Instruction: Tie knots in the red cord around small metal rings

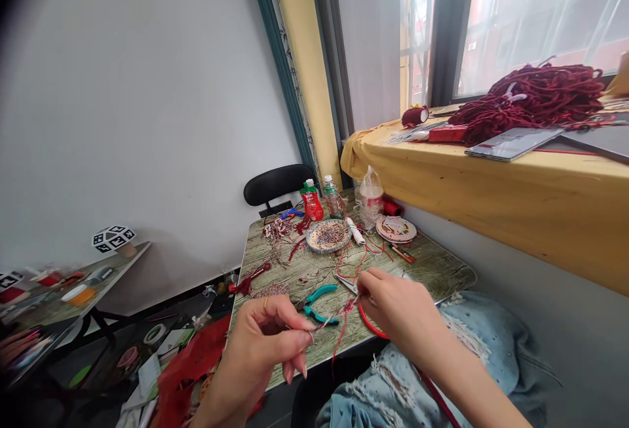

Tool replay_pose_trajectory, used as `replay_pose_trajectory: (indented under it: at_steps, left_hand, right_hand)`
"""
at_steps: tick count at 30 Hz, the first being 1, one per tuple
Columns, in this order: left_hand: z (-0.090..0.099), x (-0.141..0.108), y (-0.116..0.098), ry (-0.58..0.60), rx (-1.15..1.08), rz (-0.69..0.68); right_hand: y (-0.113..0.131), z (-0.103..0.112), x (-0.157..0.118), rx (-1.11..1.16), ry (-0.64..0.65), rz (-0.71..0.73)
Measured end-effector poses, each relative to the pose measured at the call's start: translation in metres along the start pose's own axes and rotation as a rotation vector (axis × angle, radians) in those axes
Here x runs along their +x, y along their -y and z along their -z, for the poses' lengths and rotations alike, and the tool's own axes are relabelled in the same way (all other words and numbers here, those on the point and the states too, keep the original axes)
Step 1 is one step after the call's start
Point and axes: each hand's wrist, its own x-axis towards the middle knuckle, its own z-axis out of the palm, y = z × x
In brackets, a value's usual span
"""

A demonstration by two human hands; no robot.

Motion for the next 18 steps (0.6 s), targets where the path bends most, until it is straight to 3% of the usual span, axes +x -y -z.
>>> replay_pose_trajectory:
  at_steps: [3, 5, 7, 9, 11, 13, 18]
  left_hand:
    - [-0.001, -0.001, -0.002, -0.019, 0.018, 0.008]
    - [0.0, -0.001, -0.002, -0.012, 0.033, 0.014]
    - [0.001, -0.001, -0.001, 0.002, 0.051, 0.02]
    - [0.002, 0.0, 0.0, -0.003, 0.068, 0.016]
    - [0.002, 0.001, 0.0, -0.016, 0.089, -0.005]
    - [0.003, 0.002, 0.001, -0.037, 0.12, -0.034]
    - [0.004, 0.0, 0.0, -0.06, 0.216, -0.061]
  right_hand:
    - [-0.015, -0.001, 0.003, -0.018, 0.033, -0.074]
    - [-0.009, 0.001, -0.001, 0.05, 0.073, -0.041]
    - [0.009, 0.003, -0.008, 0.312, 0.175, 0.007]
    - [0.028, 0.003, -0.015, 0.882, 0.402, 0.006]
    - [0.041, 0.002, -0.019, 1.207, 0.535, -0.012]
    - [0.045, 0.002, -0.019, 1.239, 0.489, -0.033]
    - [0.037, 0.013, -0.011, 0.981, 0.253, -0.009]
